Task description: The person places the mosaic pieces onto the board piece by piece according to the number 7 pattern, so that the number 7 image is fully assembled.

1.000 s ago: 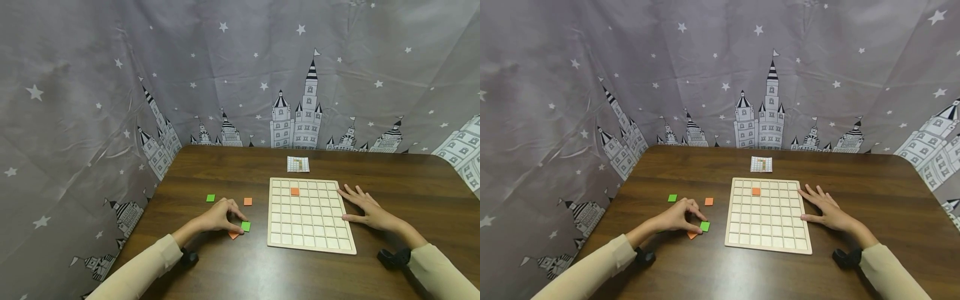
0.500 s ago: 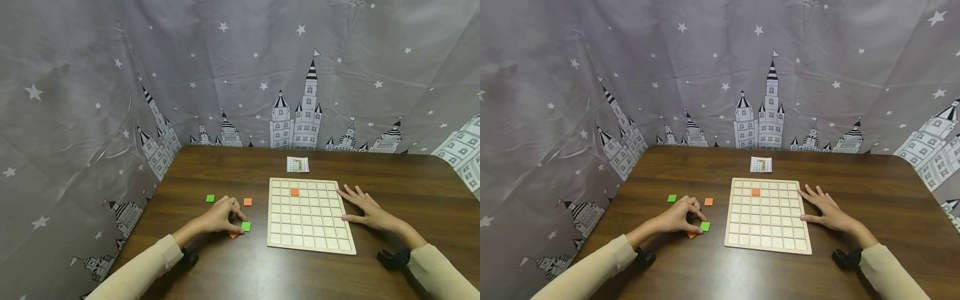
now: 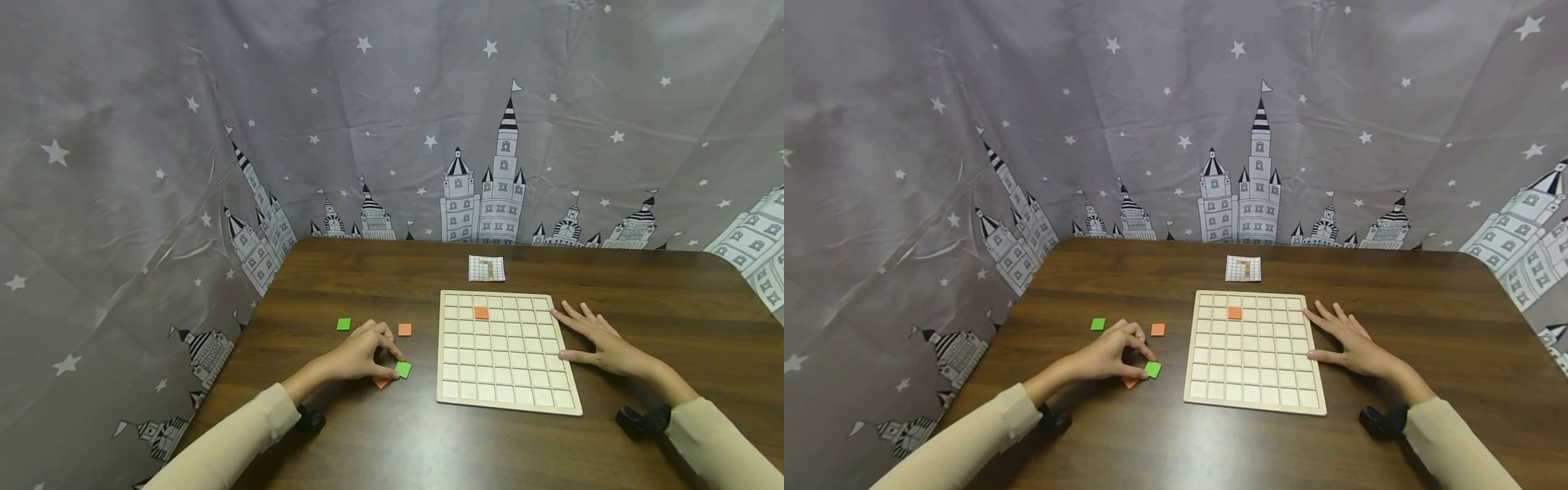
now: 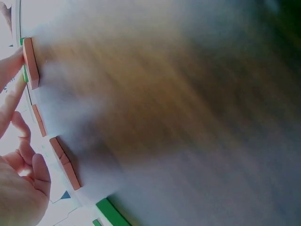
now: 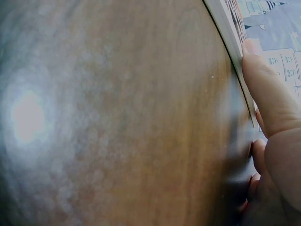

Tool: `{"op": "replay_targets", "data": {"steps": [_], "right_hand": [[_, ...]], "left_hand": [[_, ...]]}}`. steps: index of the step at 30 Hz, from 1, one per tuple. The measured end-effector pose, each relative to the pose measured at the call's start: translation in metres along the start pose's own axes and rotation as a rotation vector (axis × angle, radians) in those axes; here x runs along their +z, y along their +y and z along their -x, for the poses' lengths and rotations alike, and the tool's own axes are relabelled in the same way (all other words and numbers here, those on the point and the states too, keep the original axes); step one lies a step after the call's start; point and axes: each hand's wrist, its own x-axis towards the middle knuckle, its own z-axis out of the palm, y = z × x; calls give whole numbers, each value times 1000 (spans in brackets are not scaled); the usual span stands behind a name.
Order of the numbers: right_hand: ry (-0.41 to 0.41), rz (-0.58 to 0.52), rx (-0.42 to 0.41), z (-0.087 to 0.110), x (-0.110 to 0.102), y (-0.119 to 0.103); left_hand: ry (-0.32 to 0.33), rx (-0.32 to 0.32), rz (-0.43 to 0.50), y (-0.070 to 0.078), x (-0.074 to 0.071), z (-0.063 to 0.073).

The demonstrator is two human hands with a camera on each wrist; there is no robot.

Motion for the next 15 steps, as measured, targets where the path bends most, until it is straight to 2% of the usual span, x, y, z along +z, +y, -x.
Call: {"op": "replay_targets", "data": {"steps": [6,12,15], "right_hand": [[-1,15,2,1,-1,-2],[-3,8,16,1,-1,-2],[-3,10,14,1,-1,-3]], "left_hand": [[-12,-47,-10,1,-1,-1],[-4,-72,-53,5,-4,-2],[-5,-77,-38,4,-4,-2]]}}
